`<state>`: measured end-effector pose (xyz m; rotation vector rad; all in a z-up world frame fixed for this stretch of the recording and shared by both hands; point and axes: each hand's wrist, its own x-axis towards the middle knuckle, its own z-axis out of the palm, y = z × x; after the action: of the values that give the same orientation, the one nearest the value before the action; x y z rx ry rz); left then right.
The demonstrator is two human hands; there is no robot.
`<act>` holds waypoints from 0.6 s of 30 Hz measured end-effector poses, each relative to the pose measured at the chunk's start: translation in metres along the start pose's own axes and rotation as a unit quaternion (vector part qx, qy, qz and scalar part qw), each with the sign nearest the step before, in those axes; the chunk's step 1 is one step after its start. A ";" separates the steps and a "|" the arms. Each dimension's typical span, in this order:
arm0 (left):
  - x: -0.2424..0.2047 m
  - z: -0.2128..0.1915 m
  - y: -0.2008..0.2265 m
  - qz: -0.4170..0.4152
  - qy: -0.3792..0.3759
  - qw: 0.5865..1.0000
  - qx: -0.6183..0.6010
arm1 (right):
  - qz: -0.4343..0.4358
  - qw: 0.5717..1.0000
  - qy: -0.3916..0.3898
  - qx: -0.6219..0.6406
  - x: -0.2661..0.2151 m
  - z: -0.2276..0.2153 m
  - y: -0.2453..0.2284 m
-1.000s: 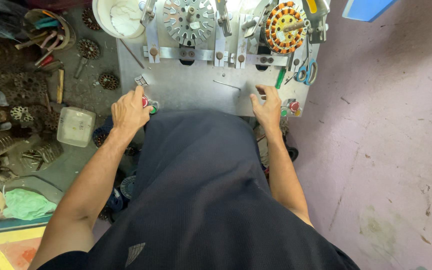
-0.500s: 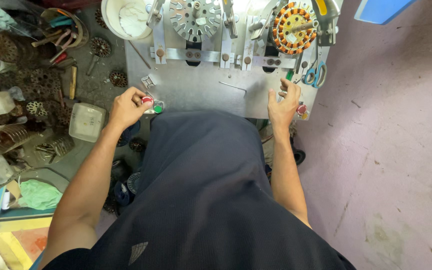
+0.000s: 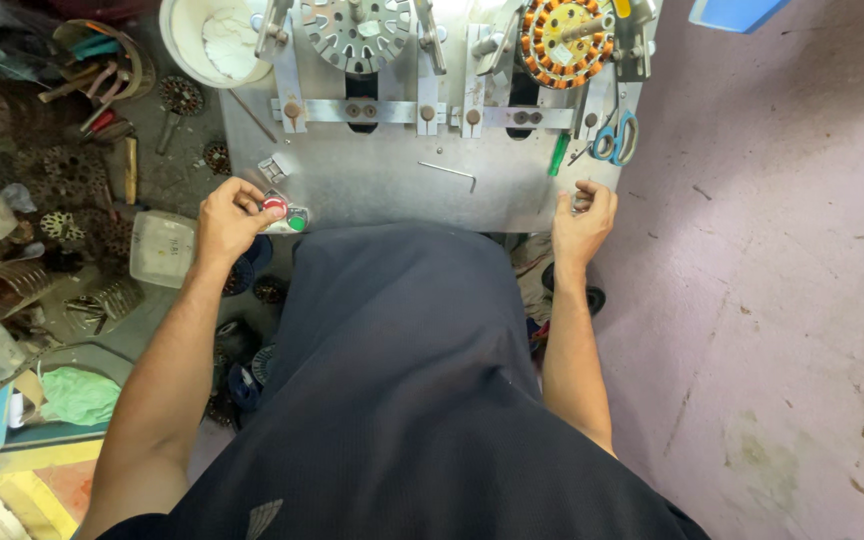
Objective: The person assembles an electric motor stator by hand, inserting copper wire into slots and using shears to trim excess wire. They then place the stator into a winding machine, secure it with a metal plate and Allen key, and operate the machine to wind the coils.
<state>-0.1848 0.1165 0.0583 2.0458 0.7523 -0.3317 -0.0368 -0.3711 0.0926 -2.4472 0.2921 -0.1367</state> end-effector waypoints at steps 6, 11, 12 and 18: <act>0.001 0.003 0.022 -0.019 0.003 0.999 0.047 | -0.073 0.994 0.021 0.076 0.025 0.020 -0.031; -0.009 0.008 0.043 -0.046 0.018 0.992 0.114 | -0.116 0.982 0.037 0.145 0.060 0.047 -0.074; -0.011 0.010 0.047 -0.054 0.022 0.990 0.128 | -0.135 0.978 0.052 0.151 0.068 0.053 -0.082; -0.020 0.024 0.063 -0.084 0.029 0.985 0.147 | -0.157 0.969 0.124 0.148 0.108 0.083 -0.108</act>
<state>-0.1599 0.0629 0.0966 2.2797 0.9626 -0.5047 0.1005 -0.2654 0.0992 -2.1606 -0.0134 -0.5851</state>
